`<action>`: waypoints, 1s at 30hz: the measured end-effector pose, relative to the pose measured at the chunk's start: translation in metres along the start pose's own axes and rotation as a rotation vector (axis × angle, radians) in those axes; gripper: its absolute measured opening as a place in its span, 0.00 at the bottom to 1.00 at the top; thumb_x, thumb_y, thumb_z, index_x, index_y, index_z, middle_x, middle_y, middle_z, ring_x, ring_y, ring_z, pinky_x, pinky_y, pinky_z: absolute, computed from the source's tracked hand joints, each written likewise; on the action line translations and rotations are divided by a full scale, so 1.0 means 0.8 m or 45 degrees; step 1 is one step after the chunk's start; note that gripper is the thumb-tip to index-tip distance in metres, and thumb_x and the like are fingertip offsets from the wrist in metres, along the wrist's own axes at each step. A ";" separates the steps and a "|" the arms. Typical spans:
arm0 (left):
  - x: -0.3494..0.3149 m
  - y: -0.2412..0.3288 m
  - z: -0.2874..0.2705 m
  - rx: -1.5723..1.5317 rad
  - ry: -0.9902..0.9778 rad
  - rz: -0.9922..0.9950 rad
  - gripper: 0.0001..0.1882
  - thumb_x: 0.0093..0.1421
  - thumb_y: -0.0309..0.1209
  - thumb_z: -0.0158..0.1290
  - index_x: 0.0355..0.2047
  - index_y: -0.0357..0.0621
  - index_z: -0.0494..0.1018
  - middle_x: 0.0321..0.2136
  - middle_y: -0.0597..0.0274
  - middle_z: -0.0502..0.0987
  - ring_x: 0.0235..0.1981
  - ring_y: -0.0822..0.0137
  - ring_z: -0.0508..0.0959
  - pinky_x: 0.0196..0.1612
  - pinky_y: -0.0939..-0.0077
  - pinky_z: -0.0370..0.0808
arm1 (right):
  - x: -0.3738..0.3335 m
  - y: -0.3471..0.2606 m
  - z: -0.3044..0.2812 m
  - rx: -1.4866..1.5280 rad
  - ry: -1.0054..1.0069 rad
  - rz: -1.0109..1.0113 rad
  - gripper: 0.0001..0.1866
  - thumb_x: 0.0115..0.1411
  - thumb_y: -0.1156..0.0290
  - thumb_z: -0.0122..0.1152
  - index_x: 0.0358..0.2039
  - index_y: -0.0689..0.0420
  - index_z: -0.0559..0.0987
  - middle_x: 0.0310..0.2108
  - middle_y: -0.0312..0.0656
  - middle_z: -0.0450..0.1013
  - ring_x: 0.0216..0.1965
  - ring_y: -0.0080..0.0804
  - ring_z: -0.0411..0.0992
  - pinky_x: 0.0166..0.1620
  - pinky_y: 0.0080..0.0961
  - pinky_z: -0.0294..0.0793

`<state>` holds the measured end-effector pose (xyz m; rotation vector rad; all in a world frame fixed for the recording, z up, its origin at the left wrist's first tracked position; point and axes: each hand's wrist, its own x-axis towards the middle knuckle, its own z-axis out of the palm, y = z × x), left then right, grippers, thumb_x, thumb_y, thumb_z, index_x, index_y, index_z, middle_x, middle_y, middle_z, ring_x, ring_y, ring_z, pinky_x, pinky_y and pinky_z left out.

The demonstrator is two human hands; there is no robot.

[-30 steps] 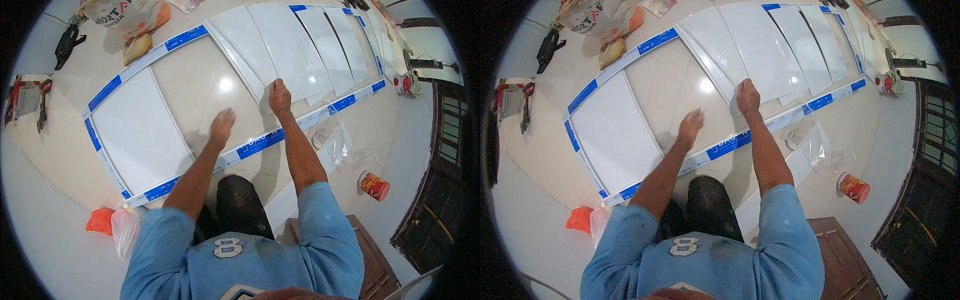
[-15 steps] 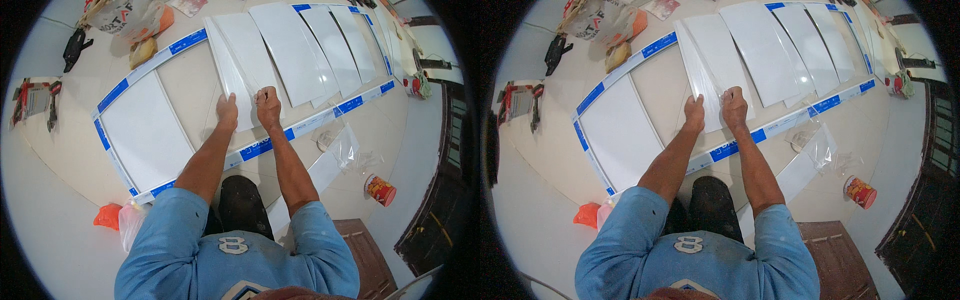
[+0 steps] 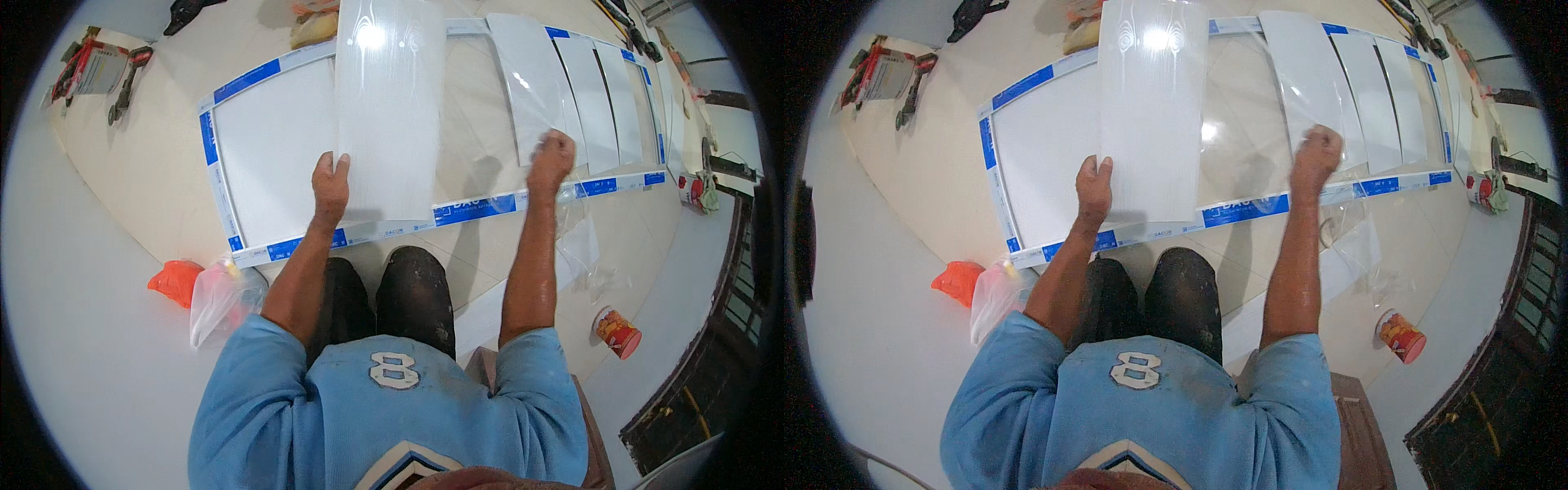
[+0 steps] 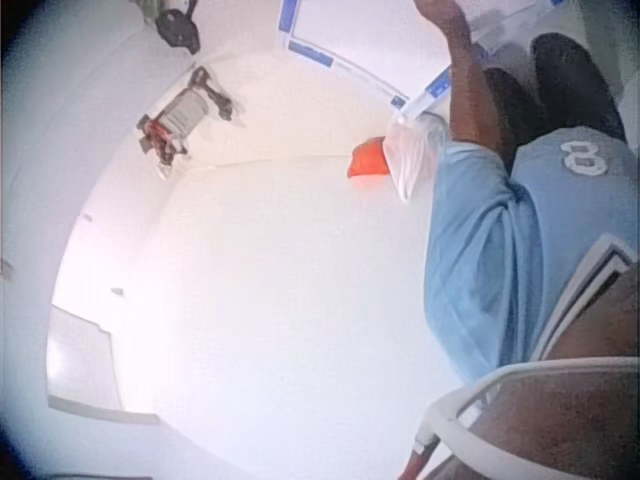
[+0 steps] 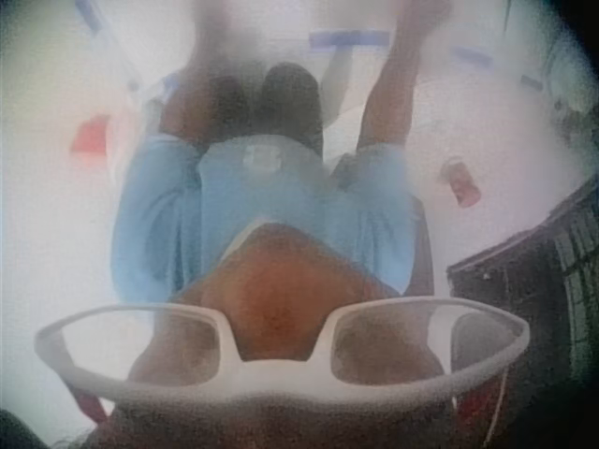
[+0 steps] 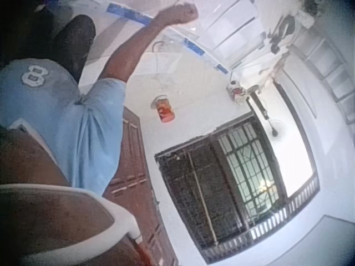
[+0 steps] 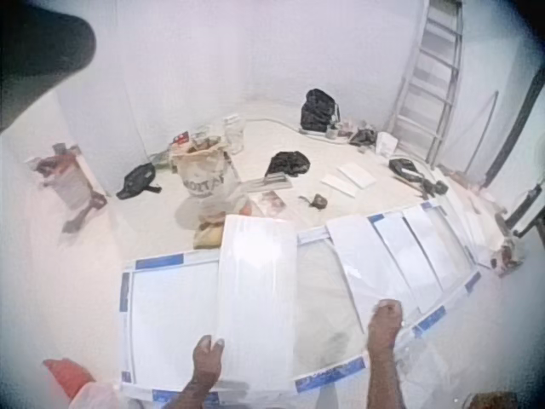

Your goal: The person assembles a white cabinet frame on the floor, using a cordless drill to fasten corner joints. They then insert white panels into the frame slots, adjusting and aligning them by hand.

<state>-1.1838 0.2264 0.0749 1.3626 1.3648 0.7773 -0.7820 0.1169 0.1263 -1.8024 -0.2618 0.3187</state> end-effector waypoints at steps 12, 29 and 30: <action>-0.080 -0.056 -0.123 -0.047 0.135 -0.045 0.16 0.72 0.37 0.57 0.41 0.32 0.76 0.29 0.61 0.75 0.34 0.71 0.71 0.40 0.68 0.72 | -0.034 0.092 -0.398 -0.639 0.534 -0.105 0.14 0.71 0.66 0.55 0.43 0.67 0.75 0.40 0.54 0.77 0.41 0.48 0.76 0.50 0.42 0.76; -0.177 -0.065 0.014 0.121 -0.018 -0.268 0.27 0.69 0.47 0.56 0.46 0.28 0.79 0.42 0.32 0.82 0.46 0.38 0.82 0.52 0.47 0.76 | -0.318 0.102 -0.829 -2.571 -0.367 0.489 0.18 0.67 0.56 0.62 0.43 0.60 0.81 0.38 0.48 0.83 0.39 0.53 0.80 0.45 0.48 0.79; -0.171 -0.071 0.030 0.089 -0.039 -0.296 0.28 0.69 0.47 0.56 0.48 0.28 0.78 0.45 0.29 0.82 0.49 0.35 0.82 0.54 0.46 0.75 | -0.284 0.089 -0.822 -2.605 -0.324 0.219 0.18 0.67 0.57 0.62 0.43 0.60 0.82 0.38 0.48 0.83 0.39 0.52 0.80 0.45 0.48 0.79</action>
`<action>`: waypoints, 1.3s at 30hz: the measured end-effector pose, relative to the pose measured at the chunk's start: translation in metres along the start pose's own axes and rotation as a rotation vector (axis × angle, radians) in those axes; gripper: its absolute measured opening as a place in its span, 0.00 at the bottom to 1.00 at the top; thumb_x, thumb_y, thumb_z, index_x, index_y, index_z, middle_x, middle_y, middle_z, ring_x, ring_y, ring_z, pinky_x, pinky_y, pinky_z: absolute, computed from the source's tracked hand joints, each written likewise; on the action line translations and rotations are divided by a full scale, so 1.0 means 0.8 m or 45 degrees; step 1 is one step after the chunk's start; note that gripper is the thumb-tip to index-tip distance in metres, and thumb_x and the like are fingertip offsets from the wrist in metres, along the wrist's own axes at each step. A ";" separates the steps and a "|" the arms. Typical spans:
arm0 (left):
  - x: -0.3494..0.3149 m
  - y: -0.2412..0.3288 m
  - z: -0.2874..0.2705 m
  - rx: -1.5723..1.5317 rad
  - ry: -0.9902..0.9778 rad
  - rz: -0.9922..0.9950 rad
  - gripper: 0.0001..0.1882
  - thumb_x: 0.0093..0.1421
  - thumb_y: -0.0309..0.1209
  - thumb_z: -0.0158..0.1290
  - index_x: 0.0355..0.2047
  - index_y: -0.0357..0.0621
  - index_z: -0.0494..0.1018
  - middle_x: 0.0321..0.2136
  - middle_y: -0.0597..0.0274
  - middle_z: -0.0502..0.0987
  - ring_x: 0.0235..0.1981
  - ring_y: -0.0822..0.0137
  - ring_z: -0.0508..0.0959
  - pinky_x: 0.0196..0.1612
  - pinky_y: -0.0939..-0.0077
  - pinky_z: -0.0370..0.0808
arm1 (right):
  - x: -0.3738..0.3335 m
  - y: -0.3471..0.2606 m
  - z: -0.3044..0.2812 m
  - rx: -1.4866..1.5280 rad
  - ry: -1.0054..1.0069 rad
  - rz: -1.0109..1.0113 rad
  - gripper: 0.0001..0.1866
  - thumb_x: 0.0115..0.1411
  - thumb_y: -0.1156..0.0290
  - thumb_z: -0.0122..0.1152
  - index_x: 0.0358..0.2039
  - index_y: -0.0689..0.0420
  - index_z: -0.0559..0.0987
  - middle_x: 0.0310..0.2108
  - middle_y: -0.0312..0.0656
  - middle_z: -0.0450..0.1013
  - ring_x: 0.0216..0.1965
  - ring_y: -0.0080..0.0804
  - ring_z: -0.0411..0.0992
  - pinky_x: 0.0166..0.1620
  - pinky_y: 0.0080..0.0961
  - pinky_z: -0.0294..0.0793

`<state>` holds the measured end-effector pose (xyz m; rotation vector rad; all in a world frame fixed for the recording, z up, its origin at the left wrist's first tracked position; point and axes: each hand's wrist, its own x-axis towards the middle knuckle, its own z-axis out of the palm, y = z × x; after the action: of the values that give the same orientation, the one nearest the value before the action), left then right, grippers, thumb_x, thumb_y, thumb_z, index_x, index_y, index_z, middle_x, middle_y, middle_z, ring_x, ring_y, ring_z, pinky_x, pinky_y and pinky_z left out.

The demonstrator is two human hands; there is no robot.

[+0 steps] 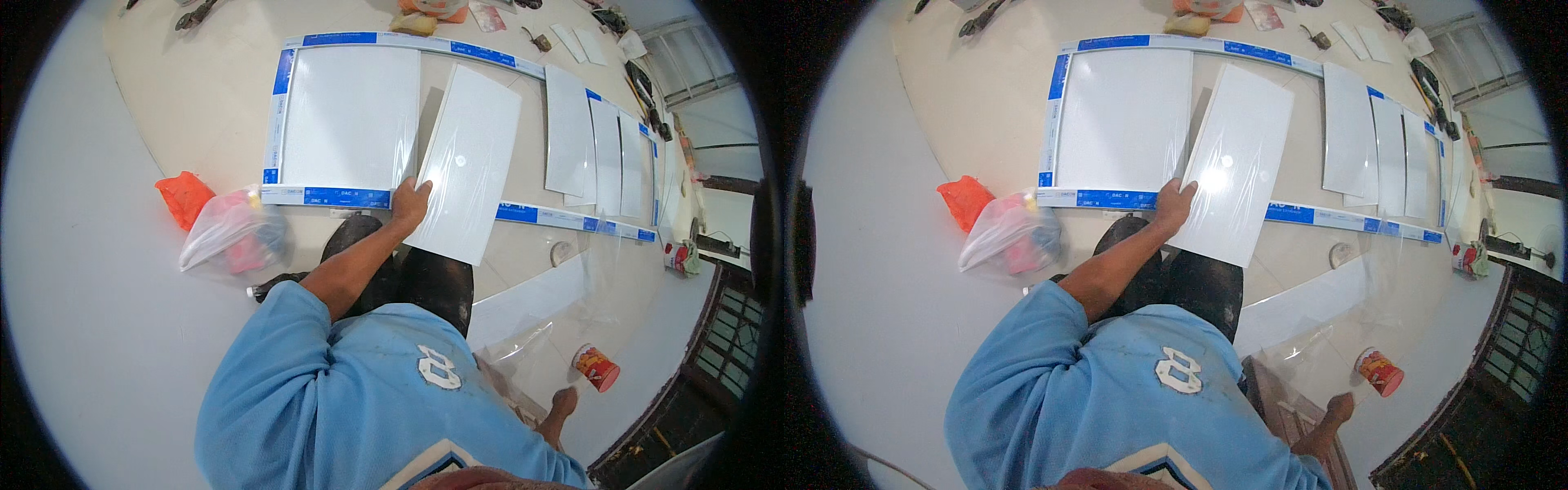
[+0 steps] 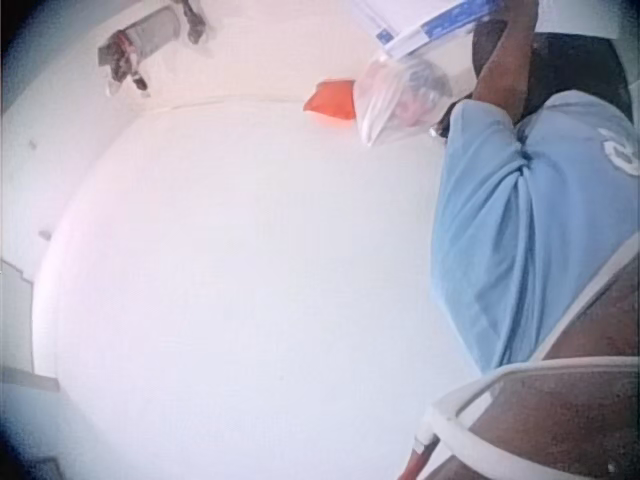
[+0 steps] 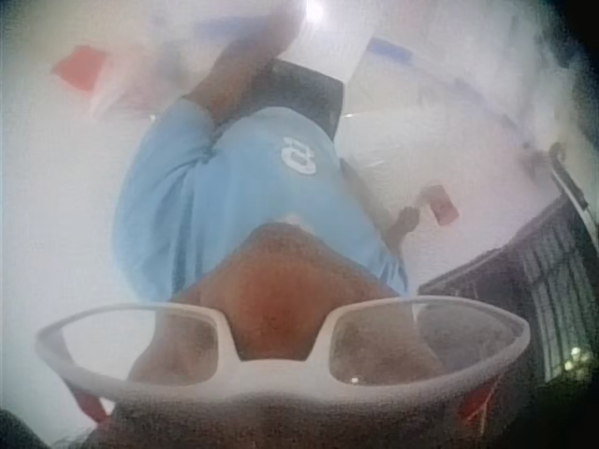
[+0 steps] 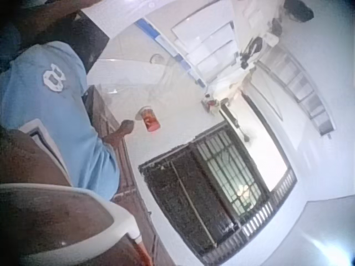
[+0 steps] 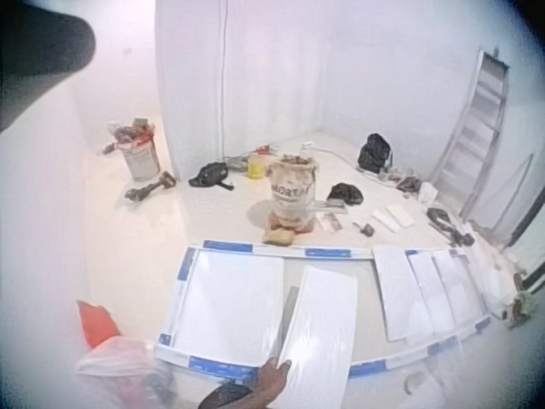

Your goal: The person assembles a white cabinet frame on the floor, using a cordless drill to fasten corner joints. They then insert white panels into the frame slots, adjusting and aligning them by hand.

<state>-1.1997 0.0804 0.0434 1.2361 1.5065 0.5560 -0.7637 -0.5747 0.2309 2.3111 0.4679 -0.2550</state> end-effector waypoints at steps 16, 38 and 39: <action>0.111 0.021 0.118 0.077 0.208 -0.170 0.28 0.72 0.47 0.51 0.46 0.26 0.78 0.41 0.27 0.80 0.47 0.32 0.81 0.53 0.43 0.74 | 0.169 -0.769 -0.351 1.934 -0.062 -0.550 0.24 0.64 0.53 0.71 0.33 0.68 0.83 0.25 0.41 0.75 0.28 0.30 0.71 0.34 0.35 0.75; 0.161 0.007 0.196 -0.264 0.211 -0.107 0.24 0.78 0.42 0.41 0.40 0.29 0.75 0.36 0.41 0.78 0.41 0.46 0.78 0.49 0.52 0.72 | 0.249 -0.819 -0.332 1.868 0.208 -0.557 0.26 0.65 0.53 0.70 0.24 0.65 0.78 0.20 0.46 0.70 0.25 0.36 0.67 0.34 0.40 0.71; 0.164 0.009 0.200 -0.259 0.199 -0.092 0.24 0.78 0.42 0.41 0.40 0.29 0.75 0.36 0.40 0.78 0.41 0.45 0.78 0.49 0.52 0.72 | 0.261 -0.819 -0.328 1.850 0.231 -0.528 0.25 0.65 0.54 0.70 0.25 0.66 0.79 0.20 0.47 0.71 0.25 0.37 0.68 0.35 0.40 0.72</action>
<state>-1.0388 0.1601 -0.0598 0.9967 1.5754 0.7524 -0.8276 0.0928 -0.0727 3.6248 1.1081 -0.7822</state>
